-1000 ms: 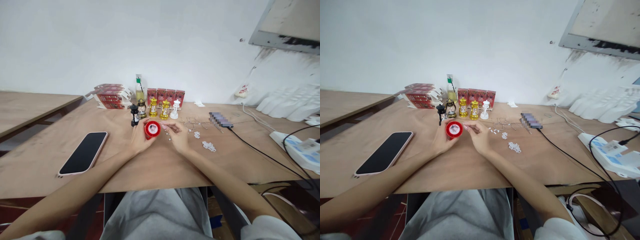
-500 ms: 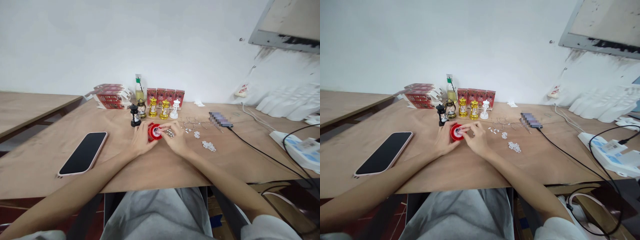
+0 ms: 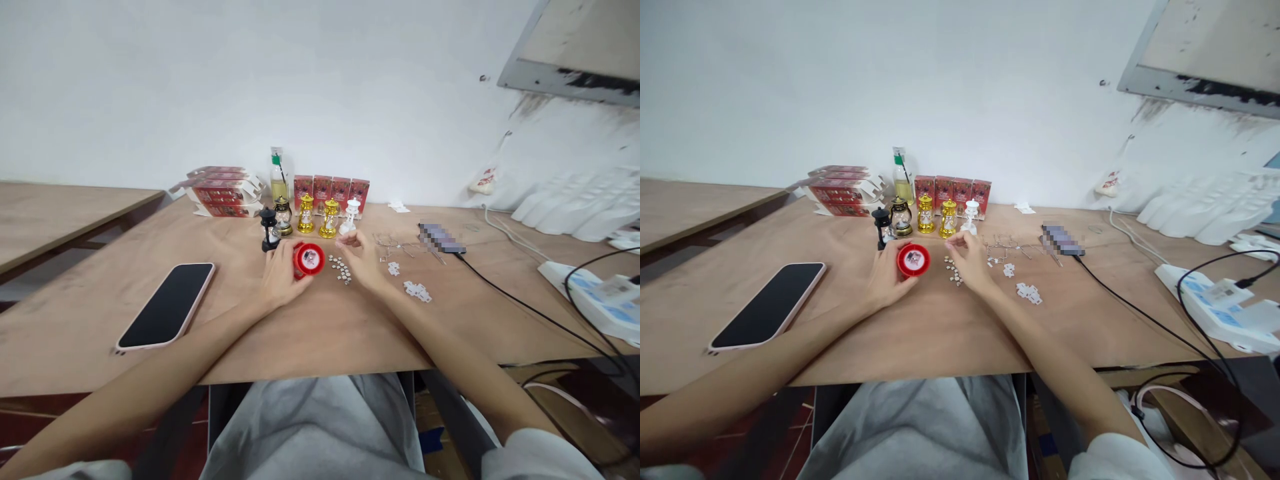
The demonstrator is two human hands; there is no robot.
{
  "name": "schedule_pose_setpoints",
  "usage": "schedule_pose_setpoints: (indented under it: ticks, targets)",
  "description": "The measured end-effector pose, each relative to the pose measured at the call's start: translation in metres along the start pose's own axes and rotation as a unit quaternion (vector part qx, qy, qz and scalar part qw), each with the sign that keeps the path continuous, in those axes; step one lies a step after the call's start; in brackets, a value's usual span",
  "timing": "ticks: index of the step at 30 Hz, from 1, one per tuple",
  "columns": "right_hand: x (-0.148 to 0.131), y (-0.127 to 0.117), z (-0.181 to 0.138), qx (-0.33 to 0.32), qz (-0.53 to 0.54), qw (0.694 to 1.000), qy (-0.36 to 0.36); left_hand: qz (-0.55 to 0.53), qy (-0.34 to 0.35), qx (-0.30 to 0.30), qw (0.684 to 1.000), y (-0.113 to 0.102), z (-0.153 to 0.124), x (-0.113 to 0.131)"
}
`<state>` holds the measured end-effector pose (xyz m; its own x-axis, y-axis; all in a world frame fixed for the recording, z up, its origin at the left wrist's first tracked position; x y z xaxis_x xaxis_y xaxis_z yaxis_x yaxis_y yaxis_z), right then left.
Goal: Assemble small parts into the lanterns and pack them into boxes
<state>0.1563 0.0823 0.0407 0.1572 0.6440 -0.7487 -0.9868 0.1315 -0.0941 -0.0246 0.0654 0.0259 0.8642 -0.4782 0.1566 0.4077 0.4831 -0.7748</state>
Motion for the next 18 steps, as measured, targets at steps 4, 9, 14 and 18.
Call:
schedule_pose_setpoints:
  ticks: [4, 9, 14, 18]
  targets:
    - [0.063, -0.007, 0.007, -0.037, 0.014, 0.989, 0.140, 0.000, 0.002, -0.004, 1.000, 0.002, 0.000, -0.001]
    - [0.095, -0.012, 0.005, -0.037, -0.017, 0.980, 0.193, 0.006, 0.004, -0.004, 1.000, 0.002, 0.000, -0.001]
    - [0.097, -0.008, 0.006, -0.048, -0.026, 0.979, 0.197, 0.005, -0.001, -0.009, 1.000, 0.004, 0.000, -0.001]
    - [0.095, 0.001, 0.008, -0.058, -0.044, 0.979, 0.191, 0.003, -0.007, -0.018, 1.000, 0.005, -0.001, -0.001]
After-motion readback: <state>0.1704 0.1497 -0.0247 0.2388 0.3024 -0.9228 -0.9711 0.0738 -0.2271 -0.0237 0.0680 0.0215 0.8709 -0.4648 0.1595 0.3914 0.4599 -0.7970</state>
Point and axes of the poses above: each hand's wrist, its own z-axis towards the middle knuckle, its own y-axis out of the palm, x = y × z, the point moved 7 cm from there along z, towards the middle knuckle, and after that the axes turned 14 degrees about z, right-handed, at the moved point
